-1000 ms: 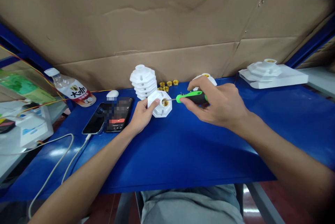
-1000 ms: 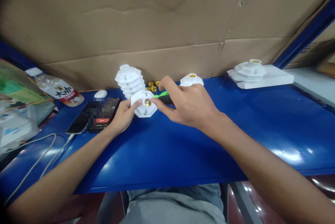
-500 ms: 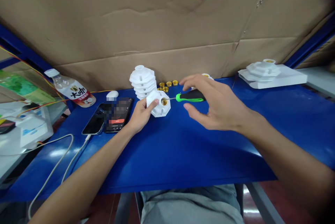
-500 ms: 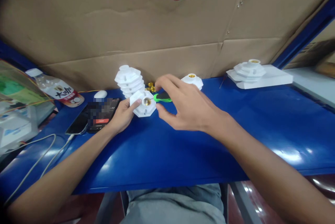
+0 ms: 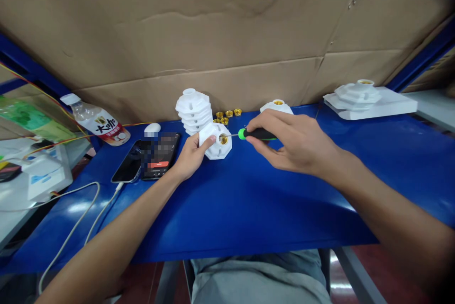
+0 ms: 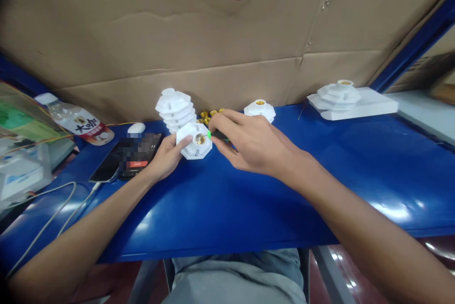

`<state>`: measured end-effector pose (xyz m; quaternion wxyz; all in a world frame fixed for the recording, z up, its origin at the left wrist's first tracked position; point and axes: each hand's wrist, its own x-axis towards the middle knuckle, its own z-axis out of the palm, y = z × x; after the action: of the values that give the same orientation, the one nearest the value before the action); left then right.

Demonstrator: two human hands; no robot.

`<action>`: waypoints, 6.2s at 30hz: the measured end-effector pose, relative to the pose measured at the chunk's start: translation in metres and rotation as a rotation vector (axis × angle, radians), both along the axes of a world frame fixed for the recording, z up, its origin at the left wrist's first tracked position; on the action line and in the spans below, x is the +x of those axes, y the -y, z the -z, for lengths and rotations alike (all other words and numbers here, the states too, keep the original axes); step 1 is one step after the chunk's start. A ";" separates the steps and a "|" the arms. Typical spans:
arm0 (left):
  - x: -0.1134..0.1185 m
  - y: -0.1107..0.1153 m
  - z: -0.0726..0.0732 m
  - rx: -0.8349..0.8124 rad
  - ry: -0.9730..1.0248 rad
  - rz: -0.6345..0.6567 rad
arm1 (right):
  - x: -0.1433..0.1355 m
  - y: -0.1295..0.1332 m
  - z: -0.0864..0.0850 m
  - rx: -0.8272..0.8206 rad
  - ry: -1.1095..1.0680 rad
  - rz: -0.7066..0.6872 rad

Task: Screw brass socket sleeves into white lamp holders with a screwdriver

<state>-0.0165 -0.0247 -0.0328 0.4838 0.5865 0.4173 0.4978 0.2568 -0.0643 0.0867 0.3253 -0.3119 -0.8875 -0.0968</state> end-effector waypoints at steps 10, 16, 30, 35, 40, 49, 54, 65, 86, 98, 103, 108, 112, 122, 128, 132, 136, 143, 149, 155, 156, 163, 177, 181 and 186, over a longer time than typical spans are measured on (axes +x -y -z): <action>0.000 0.000 0.000 -0.007 0.007 0.015 | 0.004 -0.003 -0.002 -0.056 -0.005 -0.090; 0.001 0.001 -0.002 0.026 -0.023 -0.002 | -0.001 -0.004 0.004 0.056 -0.061 0.152; 0.002 0.002 -0.003 0.028 -0.038 -0.015 | -0.005 -0.003 0.009 0.075 -0.097 0.163; 0.004 0.003 -0.006 0.030 -0.057 -0.028 | 0.003 -0.004 -0.003 -0.064 0.007 -0.071; 0.006 0.006 -0.008 0.088 -0.100 -0.045 | -0.001 -0.002 -0.003 -0.057 -0.080 0.047; 0.015 0.016 -0.015 0.196 -0.206 -0.185 | -0.016 -0.001 0.002 -0.303 -0.428 0.306; 0.018 0.020 -0.018 0.254 -0.246 -0.248 | -0.016 -0.007 0.007 -0.399 -0.525 0.313; 0.014 0.001 -0.032 -0.095 0.195 -0.116 | 0.017 -0.013 -0.013 -0.283 -0.522 0.286; 0.008 0.015 -0.028 -0.214 -0.182 0.099 | 0.039 -0.055 0.029 -0.222 -0.392 0.371; 0.009 0.021 -0.037 0.167 -0.623 -0.004 | 0.040 -0.062 0.039 -0.204 -0.301 0.360; 0.010 0.021 -0.035 0.185 -0.595 -0.018 | 0.041 -0.063 0.040 -0.213 -0.297 0.356; 0.008 0.019 -0.032 0.155 -0.612 -0.046 | 0.039 -0.059 0.036 -0.199 -0.349 0.355; 0.003 0.017 -0.035 0.151 -0.607 -0.049 | 0.032 -0.049 0.028 -0.219 -0.430 0.306; -0.002 0.014 -0.038 0.226 -0.493 -0.241 | 0.012 -0.024 0.023 -0.284 -0.486 0.107; -0.001 0.016 -0.040 0.183 -0.521 -0.202 | 0.006 -0.023 0.030 -0.261 -0.458 0.011; 0.000 0.017 -0.042 0.163 -0.525 -0.191 | 0.005 -0.024 0.032 -0.252 -0.454 -0.011; -0.001 0.015 -0.040 0.179 -0.520 -0.179 | 0.007 -0.024 0.032 -0.245 -0.459 -0.014; -0.002 0.013 -0.036 0.232 -0.495 -0.182 | 0.009 -0.025 0.032 -0.264 -0.470 -0.010; -0.003 0.013 -0.031 0.461 -0.627 -0.219 | 0.009 -0.024 0.030 -0.283 -0.441 0.020; -0.003 0.014 -0.031 0.599 -0.668 -0.274 | 0.010 -0.024 0.028 -0.318 -0.484 0.057; -0.003 0.014 -0.031 0.587 -0.673 -0.279 | 0.010 -0.024 0.028 -0.316 -0.482 0.052; -0.005 0.012 -0.035 0.433 -0.733 -0.267 | 0.010 -0.026 0.027 -0.309 -0.499 0.057; -0.020 0.004 -0.031 0.395 -0.995 0.010 | 0.020 -0.060 0.053 -0.880 -0.742 -0.023; -0.020 0.003 -0.028 0.382 -0.929 -0.010 | 0.014 -0.056 0.057 -0.827 -0.518 -0.042; -0.020 0.001 -0.028 0.288 -0.744 -0.043 | 0.003 -0.041 0.065 -0.911 -0.443 -0.147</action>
<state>-0.0361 -0.0252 -0.0045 0.2021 0.7797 0.5021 0.3148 0.2599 -0.0232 0.0213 0.3426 -0.3719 -0.7689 0.3913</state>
